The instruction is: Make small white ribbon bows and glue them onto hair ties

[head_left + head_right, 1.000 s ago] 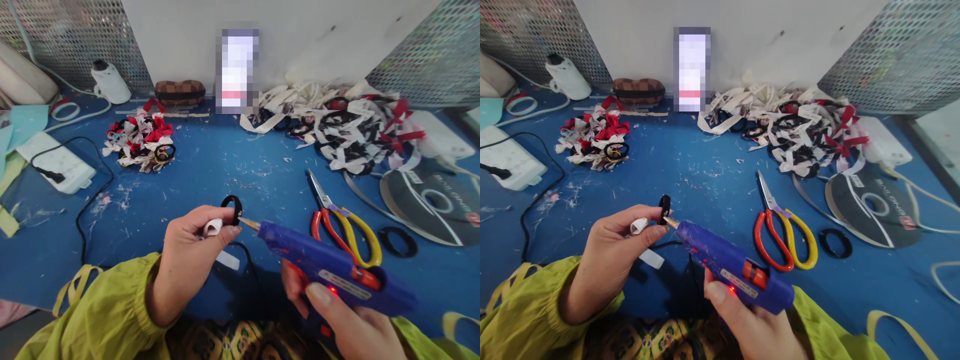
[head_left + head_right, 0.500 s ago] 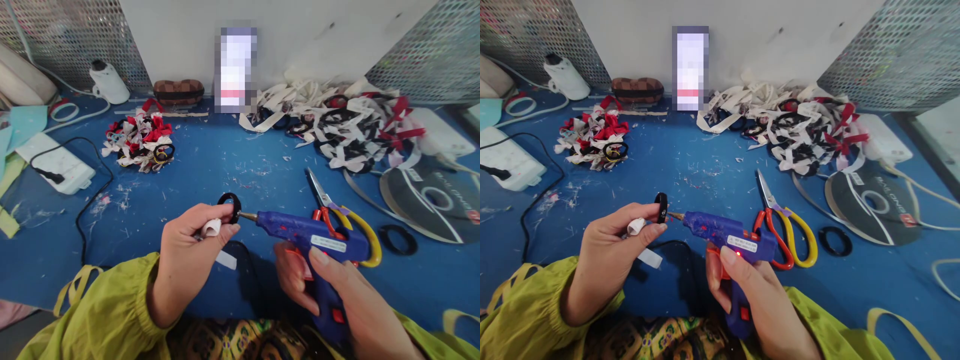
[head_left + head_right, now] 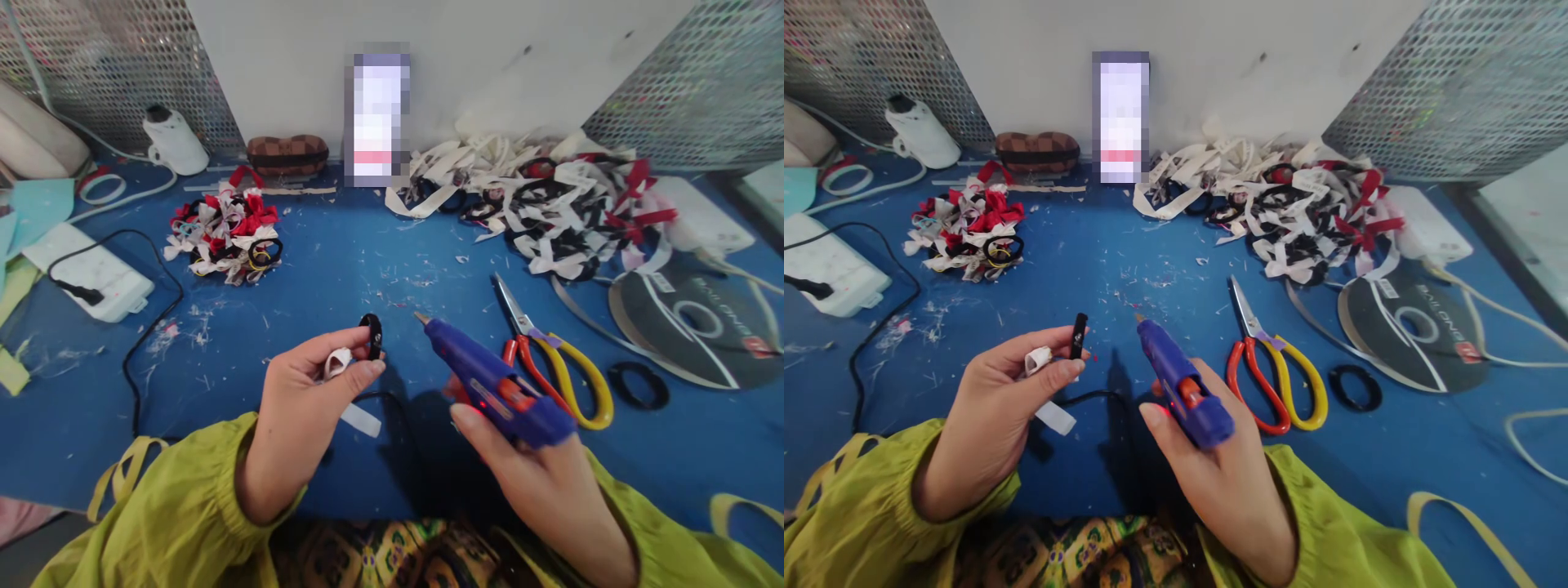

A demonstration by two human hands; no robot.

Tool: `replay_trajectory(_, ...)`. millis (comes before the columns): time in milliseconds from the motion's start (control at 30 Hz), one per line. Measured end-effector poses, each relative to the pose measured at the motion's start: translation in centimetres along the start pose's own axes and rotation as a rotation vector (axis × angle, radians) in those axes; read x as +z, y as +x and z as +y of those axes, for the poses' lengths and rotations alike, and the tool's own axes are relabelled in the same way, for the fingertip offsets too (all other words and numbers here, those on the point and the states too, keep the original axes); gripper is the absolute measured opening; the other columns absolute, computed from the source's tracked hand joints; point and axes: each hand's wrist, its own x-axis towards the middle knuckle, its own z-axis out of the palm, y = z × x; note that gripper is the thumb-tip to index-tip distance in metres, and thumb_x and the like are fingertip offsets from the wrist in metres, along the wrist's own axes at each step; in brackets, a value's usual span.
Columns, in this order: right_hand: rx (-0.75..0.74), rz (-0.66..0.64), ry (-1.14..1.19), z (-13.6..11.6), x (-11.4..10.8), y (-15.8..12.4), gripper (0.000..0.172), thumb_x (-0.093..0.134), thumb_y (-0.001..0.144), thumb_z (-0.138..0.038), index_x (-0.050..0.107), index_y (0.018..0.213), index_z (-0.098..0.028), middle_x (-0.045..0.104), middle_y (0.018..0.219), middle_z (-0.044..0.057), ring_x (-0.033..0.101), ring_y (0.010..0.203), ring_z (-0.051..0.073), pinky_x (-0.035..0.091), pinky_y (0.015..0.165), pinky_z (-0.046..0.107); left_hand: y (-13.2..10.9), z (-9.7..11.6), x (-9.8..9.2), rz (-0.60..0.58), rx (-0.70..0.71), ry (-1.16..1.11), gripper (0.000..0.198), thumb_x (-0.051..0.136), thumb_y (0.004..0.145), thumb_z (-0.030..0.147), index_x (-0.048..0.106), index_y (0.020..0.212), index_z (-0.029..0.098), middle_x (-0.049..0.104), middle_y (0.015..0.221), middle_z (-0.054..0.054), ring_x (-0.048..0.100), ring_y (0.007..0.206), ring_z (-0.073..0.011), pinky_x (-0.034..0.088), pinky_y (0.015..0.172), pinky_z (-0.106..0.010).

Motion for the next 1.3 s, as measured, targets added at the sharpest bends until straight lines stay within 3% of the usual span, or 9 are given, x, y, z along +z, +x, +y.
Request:
replay_trajectory(167,-0.111,-0.115,-0.421,1.3,0.6,1.3,0.011,0.056,0.086,-0.031,0.055,0.086,-0.020,0.059,0.079,0.004,0.060,0.067,0.019,0.046,0.058,0.030,-0.2,0.2,0.1,-0.046,-0.074,-0.081,0.034,0.086,0.056,0.026,0.079,0.089,0.022,0.075,0.080,-0.003,0.061,0.068,-0.0097,0.047,0.062,-0.018)
replay_trajectory(267,-0.227,-0.140,-0.691,2.1,0.8,1.6,0.017,0.059,0.084,-0.031,0.058,0.093,-0.017,0.060,0.083,0.007,0.060,0.072,0.024,0.047,0.062,0.035,-0.3,0.2,0.0,-0.102,-0.098,-0.116,0.036,0.079,0.066,0.042,0.078,0.093,0.019,0.073,0.081,-0.005,0.057,0.063,-0.0091,0.042,0.054,-0.018)
replay_trajectory(433,-0.319,-0.107,-0.836,2.5,0.8,1.6,0.032,0.064,0.081,-0.035,0.059,0.103,-0.013,0.063,0.094,0.013,0.061,0.083,0.029,0.048,0.070,0.041,-0.3,0.4,-0.1,-0.115,-0.165,-0.162,0.063,0.056,0.074,0.070,0.077,0.096,0.015,0.071,0.087,-0.010,0.053,0.059,-0.0105,0.037,0.049,-0.022)
replay_trajectory(533,-0.347,-0.087,-0.782,2.1,0.3,1.6,0.037,0.062,0.082,-0.036,0.059,0.109,-0.010,0.063,0.104,0.016,0.061,0.093,0.031,0.048,0.077,0.044,-0.2,0.4,-0.1,-0.122,-0.189,-0.157,0.070,0.049,0.075,0.075,0.076,0.100,0.014,0.071,0.091,-0.011,0.051,0.058,-0.0106,0.036,0.048,-0.022)
replay_trajectory(767,-0.370,0.109,-0.489,0.3,-0.7,1.2,0.017,0.055,0.089,-0.027,0.065,0.100,-0.017,0.066,0.096,0.011,0.062,0.089,0.025,0.047,0.079,0.041,-0.3,-0.5,-0.1,-0.232,-0.156,-0.102,0.076,0.039,0.080,0.076,0.068,0.117,0.017,0.068,0.110,-0.011,0.057,0.061,-0.0118,0.046,0.057,-0.025)
replay_trajectory(900,-0.237,-0.017,-0.125,-0.8,0.0,0.9,0.008,0.058,0.088,-0.023,0.065,0.092,-0.020,0.067,0.086,0.003,0.064,0.080,0.015,0.050,0.072,0.028,-0.5,-1.0,-0.1,-0.277,-0.127,-0.061,0.080,0.038,0.078,0.078,0.065,0.123,0.018,0.067,0.116,-0.012,0.060,0.065,-0.0128,0.046,0.057,-0.024)
replay_trajectory(1000,-0.149,-0.064,-0.006,-1.4,1.1,0.7,0.008,0.063,0.085,-0.026,0.065,0.090,-0.020,0.065,0.082,0.002,0.062,0.073,0.014,0.050,0.065,0.026,-0.7,-1.3,-0.1,-0.279,-0.098,-0.053,0.080,0.037,0.078,0.079,0.066,0.123,0.019,0.067,0.118,-0.011,0.063,0.071,-0.0152,0.048,0.061,-0.026)
replay_trajectory(1167,-0.062,-0.059,-0.022,-1.5,2.7,0.6,0.016,0.068,0.080,-0.032,0.065,0.089,-0.019,0.065,0.083,0.003,0.059,0.069,0.015,0.049,0.063,0.028,-1.1,-1.4,0.1,-0.298,-0.078,-0.089,0.077,0.035,0.081,0.076,0.065,0.123,0.018,0.067,0.119,-0.011,0.065,0.097,-0.0233,0.052,0.080,-0.032)
replay_trajectory(1300,-0.097,-0.039,-0.076,-1.4,3.3,0.5,0.014,0.068,0.080,-0.032,0.065,0.087,-0.020,0.064,0.081,0.002,0.058,0.068,0.015,0.048,0.064,0.029,-1.3,-1.5,0.4,-0.324,-0.048,-0.099,0.078,0.036,0.082,0.074,0.062,0.126,0.016,0.066,0.123,-0.012,0.064,0.104,-0.0243,0.050,0.086,-0.032)
